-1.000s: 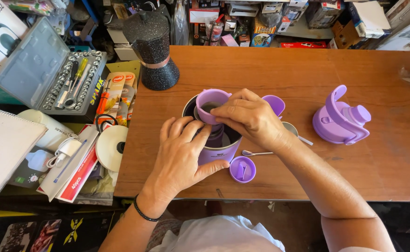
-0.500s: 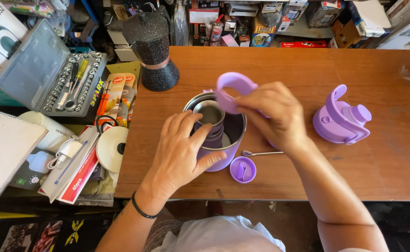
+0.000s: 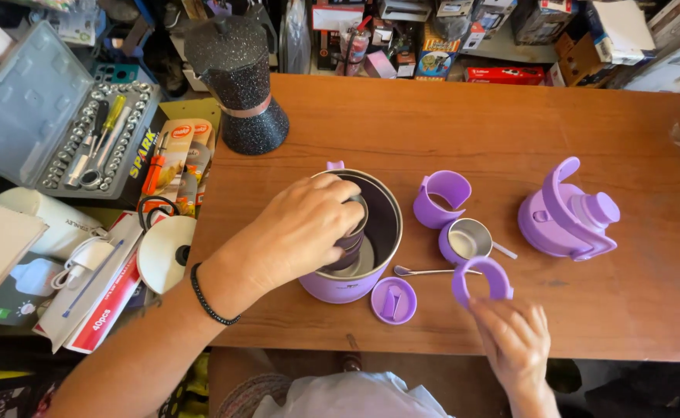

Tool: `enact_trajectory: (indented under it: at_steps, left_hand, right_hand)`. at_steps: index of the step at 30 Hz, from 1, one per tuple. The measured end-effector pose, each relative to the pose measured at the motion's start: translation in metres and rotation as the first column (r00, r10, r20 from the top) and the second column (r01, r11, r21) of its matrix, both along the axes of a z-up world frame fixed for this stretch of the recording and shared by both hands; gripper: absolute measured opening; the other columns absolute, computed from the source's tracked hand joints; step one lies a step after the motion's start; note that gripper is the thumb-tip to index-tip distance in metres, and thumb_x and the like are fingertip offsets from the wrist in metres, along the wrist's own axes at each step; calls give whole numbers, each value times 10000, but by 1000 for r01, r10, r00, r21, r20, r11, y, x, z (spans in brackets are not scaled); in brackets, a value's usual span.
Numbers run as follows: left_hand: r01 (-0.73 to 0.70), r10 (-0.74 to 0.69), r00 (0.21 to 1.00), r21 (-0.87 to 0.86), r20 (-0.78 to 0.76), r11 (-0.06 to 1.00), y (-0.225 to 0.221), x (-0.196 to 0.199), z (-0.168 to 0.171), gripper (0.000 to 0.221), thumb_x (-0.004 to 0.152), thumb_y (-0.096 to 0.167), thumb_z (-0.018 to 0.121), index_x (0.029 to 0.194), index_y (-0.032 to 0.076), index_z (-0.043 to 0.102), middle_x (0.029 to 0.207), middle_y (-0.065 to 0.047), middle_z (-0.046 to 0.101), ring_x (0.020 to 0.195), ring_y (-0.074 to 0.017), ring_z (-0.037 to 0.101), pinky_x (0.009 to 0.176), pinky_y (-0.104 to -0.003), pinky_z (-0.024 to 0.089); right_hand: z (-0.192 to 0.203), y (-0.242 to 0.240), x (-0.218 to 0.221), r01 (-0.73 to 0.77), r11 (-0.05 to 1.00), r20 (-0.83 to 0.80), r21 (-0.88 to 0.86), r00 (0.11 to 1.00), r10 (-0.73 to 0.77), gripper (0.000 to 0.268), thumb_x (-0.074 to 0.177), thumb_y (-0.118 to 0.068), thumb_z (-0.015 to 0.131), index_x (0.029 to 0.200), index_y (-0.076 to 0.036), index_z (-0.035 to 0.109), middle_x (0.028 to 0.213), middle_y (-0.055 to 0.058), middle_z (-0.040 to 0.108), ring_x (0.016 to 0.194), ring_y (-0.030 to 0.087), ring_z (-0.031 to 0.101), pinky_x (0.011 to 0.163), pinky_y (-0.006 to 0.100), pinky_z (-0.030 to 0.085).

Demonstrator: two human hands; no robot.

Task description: Assemble and disassemble a multi-part purple thermos set by nesting cups and fitting lids.

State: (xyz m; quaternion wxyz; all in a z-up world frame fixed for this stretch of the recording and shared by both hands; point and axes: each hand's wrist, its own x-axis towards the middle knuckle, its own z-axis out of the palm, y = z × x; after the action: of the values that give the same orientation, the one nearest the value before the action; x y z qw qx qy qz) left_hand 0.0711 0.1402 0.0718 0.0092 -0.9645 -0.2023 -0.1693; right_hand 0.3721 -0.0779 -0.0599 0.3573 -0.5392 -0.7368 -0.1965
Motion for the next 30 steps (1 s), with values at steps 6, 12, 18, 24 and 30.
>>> enact_trajectory:
  at_steps: [6,12,18,24,30]
  left_hand:
    - [-23,43,993,171,-112,985,5,21,-3,609,487,88,868,1004,149,553,954,-67,600,858,-273,631,805,-409,533]
    - [-15,54,990,276,-133,961,6,24,-11,117,845,81,621,886,191,634,902,-52,574,867,-285,574,706,-401,509]
    - [155,-47,955,358,-292,921,3,31,-10,112,907,212,599,881,289,677,808,31,610,826,-222,576,807,-386,447]
    - [18,60,855,145,-515,989,0,56,-29,226,952,153,551,931,294,726,867,-33,611,778,-332,599,484,-434,435]
    - [-114,188,642,150,-743,982,-5,81,-27,298,969,169,490,1155,114,717,1052,-134,726,951,-410,661,753,-664,533]
  right_hand:
    - [-40,-21,13,70,995,88,-67,994,-64,237,991,-24,661,1194,-131,720,1151,4,718,946,222,629,818,359,478]
    - [-49,-8,24,76,988,107,-132,992,-62,233,1019,-57,607,1207,-143,715,1147,-5,722,969,221,630,819,361,468]
    - [-52,5,20,57,995,90,-88,995,-49,227,915,-140,802,1133,-139,736,1105,15,708,965,218,639,898,364,483]
    - [-69,2,22,121,992,47,17,991,-122,221,904,-92,866,1099,-122,770,1161,112,634,964,278,651,910,387,505]
    - [-73,1,24,150,989,33,20,988,-150,206,926,-71,843,1107,-138,770,1202,141,616,1021,313,635,943,409,532]
